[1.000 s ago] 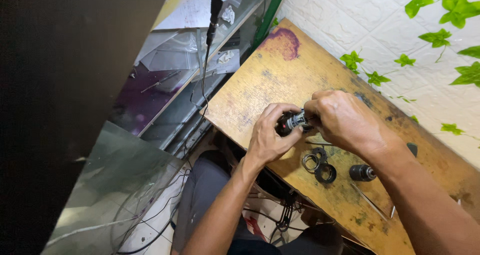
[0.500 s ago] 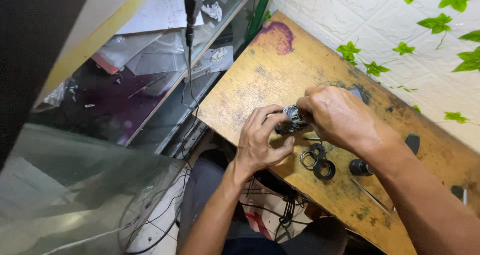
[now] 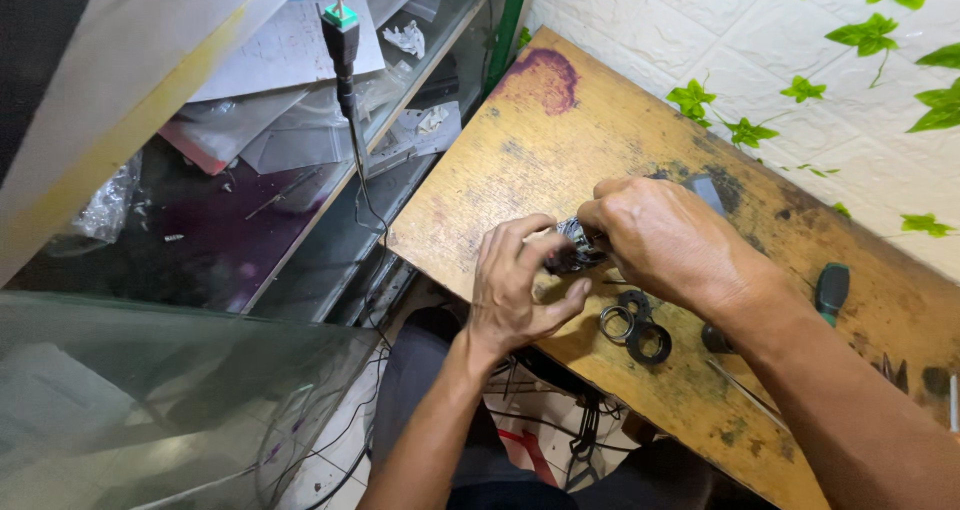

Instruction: The person disassembles a small electric motor on a wooden workbench. They use a screwdriver to remove screws and separate the motor housing, then manipulate the internal components and a black ring by hand.

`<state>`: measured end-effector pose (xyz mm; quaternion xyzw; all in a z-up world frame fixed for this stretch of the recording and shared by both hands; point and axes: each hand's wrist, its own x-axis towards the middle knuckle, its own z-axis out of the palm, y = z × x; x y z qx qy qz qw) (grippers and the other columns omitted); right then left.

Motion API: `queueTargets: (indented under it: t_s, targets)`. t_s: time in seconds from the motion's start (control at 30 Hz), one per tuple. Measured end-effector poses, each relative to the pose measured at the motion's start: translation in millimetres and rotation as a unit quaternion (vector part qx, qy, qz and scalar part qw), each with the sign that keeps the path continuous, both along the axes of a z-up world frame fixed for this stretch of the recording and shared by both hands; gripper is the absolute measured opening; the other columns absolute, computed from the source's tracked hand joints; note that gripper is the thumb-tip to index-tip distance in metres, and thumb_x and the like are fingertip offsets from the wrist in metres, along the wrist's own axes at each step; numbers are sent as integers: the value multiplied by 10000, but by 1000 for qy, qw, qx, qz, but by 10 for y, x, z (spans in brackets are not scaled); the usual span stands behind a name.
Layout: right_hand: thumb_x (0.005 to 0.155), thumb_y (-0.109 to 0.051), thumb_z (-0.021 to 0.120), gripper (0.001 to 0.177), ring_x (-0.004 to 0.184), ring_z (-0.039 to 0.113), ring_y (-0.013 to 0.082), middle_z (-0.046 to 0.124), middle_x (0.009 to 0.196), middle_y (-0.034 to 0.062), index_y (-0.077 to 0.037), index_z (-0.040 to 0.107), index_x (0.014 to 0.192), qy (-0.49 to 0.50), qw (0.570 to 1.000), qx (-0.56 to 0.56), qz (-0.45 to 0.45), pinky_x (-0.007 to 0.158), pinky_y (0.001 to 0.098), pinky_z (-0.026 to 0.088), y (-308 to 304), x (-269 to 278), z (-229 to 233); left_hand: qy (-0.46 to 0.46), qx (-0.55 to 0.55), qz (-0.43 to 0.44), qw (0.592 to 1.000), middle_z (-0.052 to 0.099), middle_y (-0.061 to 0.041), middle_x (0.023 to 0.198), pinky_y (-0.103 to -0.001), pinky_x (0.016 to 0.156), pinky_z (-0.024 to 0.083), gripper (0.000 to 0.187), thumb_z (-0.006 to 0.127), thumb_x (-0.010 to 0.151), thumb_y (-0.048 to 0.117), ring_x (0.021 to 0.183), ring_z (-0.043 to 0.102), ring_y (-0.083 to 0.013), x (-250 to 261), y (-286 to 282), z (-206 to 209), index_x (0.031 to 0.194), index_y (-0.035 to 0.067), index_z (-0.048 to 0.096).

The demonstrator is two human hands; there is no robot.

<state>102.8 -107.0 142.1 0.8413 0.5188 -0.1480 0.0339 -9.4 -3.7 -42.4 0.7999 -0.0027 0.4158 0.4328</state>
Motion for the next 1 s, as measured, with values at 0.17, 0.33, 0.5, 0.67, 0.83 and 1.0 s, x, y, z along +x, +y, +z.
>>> queueTargets:
  t_s: [0.17, 0.33, 0.5, 0.67, 0.83, 1.0]
  targets:
    - [846, -143, 634, 123, 894, 721, 397, 702, 823, 123, -87, 732, 796, -3, 1000, 3, -7, 758, 541, 609, -11, -20, -12, 28, -281, -82, 956, 666, -148, 1198, -454, 960, 520, 459, 730, 868, 375, 1122, 656, -305, 59, -81, 293, 1234, 118, 627]
    - [849, -160, 643, 113, 922, 714, 388, 699, 833, 119, -101, 720, 792, -13, 1000, -1, -9, 764, 534, 605, 10, -41, 37, 43, -365, -115, 923, 714, -101, 1112, -385, 935, 535, 398, 785, 807, 211, 1090, 671, -217, 247, -142, 204, 1173, 86, 691]
    - [831, -118, 642, 89, 922, 718, 397, 703, 854, 133, -98, 726, 852, -11, 1000, -1, -12, 777, 534, 609, 7, -55, 35, 97, -427, -99, 893, 728, -76, 1005, -380, 934, 542, 399, 750, 712, 159, 1019, 668, -182, 333, -127, 267, 1107, 101, 736]
    - [866, -93, 657, 106, 952, 739, 332, 721, 888, 91, -116, 754, 903, 7, 1000, 9, -28, 815, 457, 621, -17, -27, -1, 101, -426, -69, 896, 719, -66, 933, -364, 886, 555, 326, 725, 703, 139, 959, 682, -175, 363, -157, 361, 1028, 113, 744]
    - [896, -123, 678, 66, 929, 732, 303, 694, 856, 91, -108, 725, 938, 5, 999, 30, -30, 794, 424, 613, -106, 38, -110, 109, -413, -54, 903, 732, -72, 929, -368, 882, 569, 282, 725, 719, 135, 969, 709, -193, 374, -150, 384, 1000, 124, 735]
    - [889, -58, 692, 180, 947, 749, 386, 732, 889, 188, -23, 689, 1065, 50, 991, 122, -40, 805, 491, 623, -252, -143, 155, 102, -420, -64, 900, 738, -135, 971, -416, 892, 569, 289, 722, 748, 144, 1000, 701, -244, 391, -140, 342, 1029, 76, 705]
